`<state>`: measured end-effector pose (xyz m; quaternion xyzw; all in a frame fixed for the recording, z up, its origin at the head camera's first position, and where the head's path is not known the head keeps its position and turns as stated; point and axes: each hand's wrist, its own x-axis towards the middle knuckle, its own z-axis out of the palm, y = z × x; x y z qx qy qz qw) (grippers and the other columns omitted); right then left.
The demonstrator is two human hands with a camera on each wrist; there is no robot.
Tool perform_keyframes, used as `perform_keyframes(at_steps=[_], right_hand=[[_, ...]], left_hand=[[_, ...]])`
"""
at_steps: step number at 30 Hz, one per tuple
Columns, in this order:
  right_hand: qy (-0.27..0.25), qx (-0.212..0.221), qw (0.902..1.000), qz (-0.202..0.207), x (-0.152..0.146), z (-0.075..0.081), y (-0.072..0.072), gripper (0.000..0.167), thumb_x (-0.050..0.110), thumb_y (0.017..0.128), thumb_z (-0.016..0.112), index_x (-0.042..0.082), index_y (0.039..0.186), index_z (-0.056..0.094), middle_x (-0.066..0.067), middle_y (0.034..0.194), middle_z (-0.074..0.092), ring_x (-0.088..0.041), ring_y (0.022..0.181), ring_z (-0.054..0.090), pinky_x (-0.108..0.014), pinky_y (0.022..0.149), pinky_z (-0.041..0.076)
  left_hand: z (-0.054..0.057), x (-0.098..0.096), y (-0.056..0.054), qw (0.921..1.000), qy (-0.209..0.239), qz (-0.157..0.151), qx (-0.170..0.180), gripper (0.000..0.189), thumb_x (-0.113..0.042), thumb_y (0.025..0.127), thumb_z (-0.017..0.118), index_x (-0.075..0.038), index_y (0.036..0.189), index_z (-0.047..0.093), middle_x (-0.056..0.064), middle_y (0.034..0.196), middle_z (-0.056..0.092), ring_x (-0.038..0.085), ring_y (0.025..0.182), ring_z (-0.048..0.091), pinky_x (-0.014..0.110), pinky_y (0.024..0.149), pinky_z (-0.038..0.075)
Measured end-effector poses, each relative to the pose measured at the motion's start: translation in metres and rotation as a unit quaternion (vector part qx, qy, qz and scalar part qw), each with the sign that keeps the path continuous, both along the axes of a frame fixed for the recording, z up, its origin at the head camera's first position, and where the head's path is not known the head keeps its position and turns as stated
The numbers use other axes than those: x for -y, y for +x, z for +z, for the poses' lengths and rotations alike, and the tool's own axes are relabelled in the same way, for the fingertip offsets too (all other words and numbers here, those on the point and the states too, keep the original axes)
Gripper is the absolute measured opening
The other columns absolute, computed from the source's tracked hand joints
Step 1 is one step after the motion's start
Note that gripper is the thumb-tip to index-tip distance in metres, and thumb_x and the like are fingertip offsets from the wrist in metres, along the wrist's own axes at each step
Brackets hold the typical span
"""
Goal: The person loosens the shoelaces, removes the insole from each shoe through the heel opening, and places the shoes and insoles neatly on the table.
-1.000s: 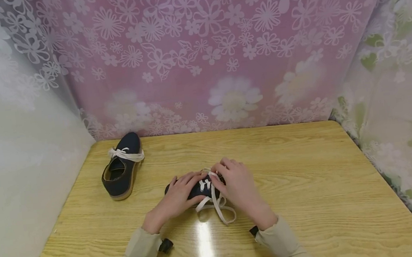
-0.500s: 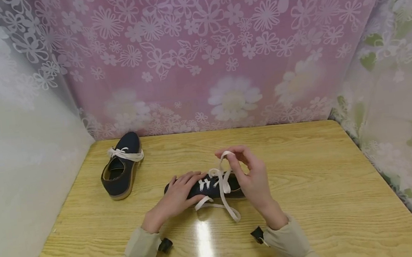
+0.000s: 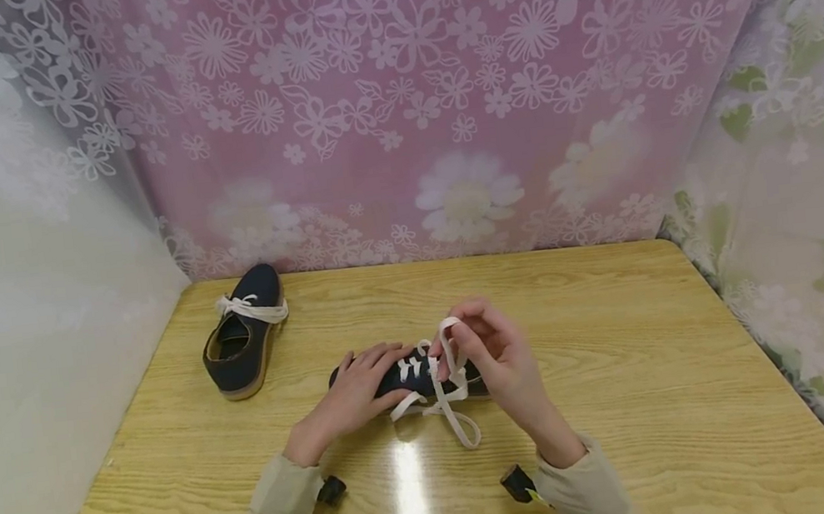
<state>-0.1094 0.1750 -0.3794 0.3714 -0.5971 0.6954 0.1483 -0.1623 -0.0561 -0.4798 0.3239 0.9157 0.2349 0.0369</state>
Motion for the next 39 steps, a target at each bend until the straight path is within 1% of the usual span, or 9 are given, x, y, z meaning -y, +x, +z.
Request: perform_keyframes(at_steps=[5, 10, 15, 22, 25, 28, 32, 35, 39], right_hand=[[0.097, 0.077, 0.9917, -0.032, -0.001, -0.002, -0.001, 0.015, -0.004, 0.106, 0.046, -0.006, 0.113, 0.058, -0.015, 0.092, 0.068, -0.024, 0.062, 0.064, -0.035, 0.053, 0.056], [0.234, 0.125, 0.9625, -0.056, 0.000, -0.011, -0.007, 0.010, 0.007, 0.106, 0.053, 0.006, 0.111, 0.062, -0.016, 0.082, 0.066, -0.024, 0.054, 0.058, -0.037, 0.048, 0.052], [0.352, 0.120, 0.9219, -0.109, 0.003, -0.015, -0.011, 0.012, 0.024, 0.106, 0.057, 0.016, 0.110, 0.064, -0.008, 0.073, 0.065, -0.015, 0.044, 0.054, -0.033, 0.044, 0.050], [0.472, -0.011, 0.8496, -0.234, -0.001, -0.024, -0.017, 0.008, 0.026, 0.097, 0.071, 0.020, 0.101, 0.069, 0.003, 0.080, 0.073, -0.005, 0.064, 0.065, -0.023, 0.058, 0.052], [0.495, -0.070, 0.8278, -0.254, -0.006, -0.027, -0.018, 0.014, 0.025, 0.090, 0.079, 0.018, 0.100, 0.072, 0.005, 0.080, 0.071, -0.005, 0.061, 0.063, -0.020, 0.053, 0.048], [0.516, -0.116, 0.8154, -0.236, -0.011, -0.031, -0.018, 0.022, 0.024, 0.085, 0.084, 0.017, 0.102, 0.074, 0.006, 0.083, 0.065, -0.003, 0.056, 0.054, -0.017, 0.049, 0.041], [0.536, -0.157, 0.8042, -0.204, -0.017, -0.038, -0.016, 0.032, 0.022, 0.076, 0.090, 0.020, 0.104, 0.076, 0.004, 0.094, 0.061, -0.003, 0.059, 0.052, -0.017, 0.050, 0.040], [0.537, -0.183, 0.7957, -0.213, -0.017, -0.042, -0.016, 0.034, 0.018, 0.071, 0.093, 0.023, 0.101, 0.077, 0.004, 0.097, 0.060, -0.006, 0.065, 0.057, -0.019, 0.053, 0.046], [0.526, -0.222, 0.7847, -0.241, -0.013, -0.047, -0.020, 0.025, 0.017, 0.073, 0.092, 0.023, 0.091, 0.075, 0.004, 0.094, 0.059, -0.008, 0.066, 0.058, -0.023, 0.054, 0.050]], left_hand=[[0.001, 0.000, 0.000, 1.0000, 0.004, -0.001, 0.002, 0.061, -0.046, 0.101, 0.059, -0.024, 0.156, 0.042, 0.003, 0.157, 0.041, 0.029, 0.147, 0.035, 0.068, 0.116, 0.021], [0.001, 0.000, 0.001, 1.0000, 0.006, -0.002, 0.003, 0.062, -0.046, 0.101, 0.060, -0.023, 0.155, 0.043, 0.004, 0.157, 0.042, 0.030, 0.147, 0.036, 0.069, 0.116, 0.022], [0.000, 0.001, 0.001, 1.0000, 0.003, 0.000, 0.003, 0.062, -0.048, 0.100, 0.059, -0.025, 0.155, 0.042, 0.004, 0.157, 0.041, 0.029, 0.147, 0.036, 0.068, 0.117, 0.021], [-0.001, 0.000, 0.000, 1.0000, 0.002, -0.002, 0.002, 0.062, -0.048, 0.100, 0.059, -0.025, 0.156, 0.041, 0.003, 0.157, 0.041, 0.029, 0.148, 0.034, 0.069, 0.116, 0.021], [-0.001, -0.001, -0.001, 1.0000, 0.000, -0.005, 0.001, 0.062, -0.048, 0.101, 0.058, -0.025, 0.156, 0.041, 0.003, 0.157, 0.041, 0.029, 0.148, 0.034, 0.069, 0.116, 0.021], [-0.001, -0.001, -0.001, 1.0000, -0.004, -0.006, 0.002, 0.063, -0.049, 0.101, 0.058, -0.025, 0.156, 0.041, 0.003, 0.157, 0.041, 0.029, 0.148, 0.033, 0.069, 0.116, 0.021], [-0.001, -0.001, -0.001, 0.9999, -0.004, -0.006, 0.009, 0.063, -0.049, 0.101, 0.058, -0.024, 0.156, 0.040, 0.004, 0.158, 0.040, 0.030, 0.149, 0.033, 0.069, 0.116, 0.021], [0.000, -0.001, -0.001, 0.9999, -0.003, -0.003, 0.011, 0.063, -0.048, 0.101, 0.058, -0.024, 0.156, 0.041, 0.004, 0.158, 0.040, 0.029, 0.149, 0.032, 0.069, 0.116, 0.021], [0.000, 0.000, -0.001, 0.9999, -0.001, -0.001, 0.011, 0.063, -0.049, 0.101, 0.058, -0.024, 0.156, 0.042, 0.004, 0.158, 0.041, 0.029, 0.149, 0.032, 0.069, 0.117, 0.020]])
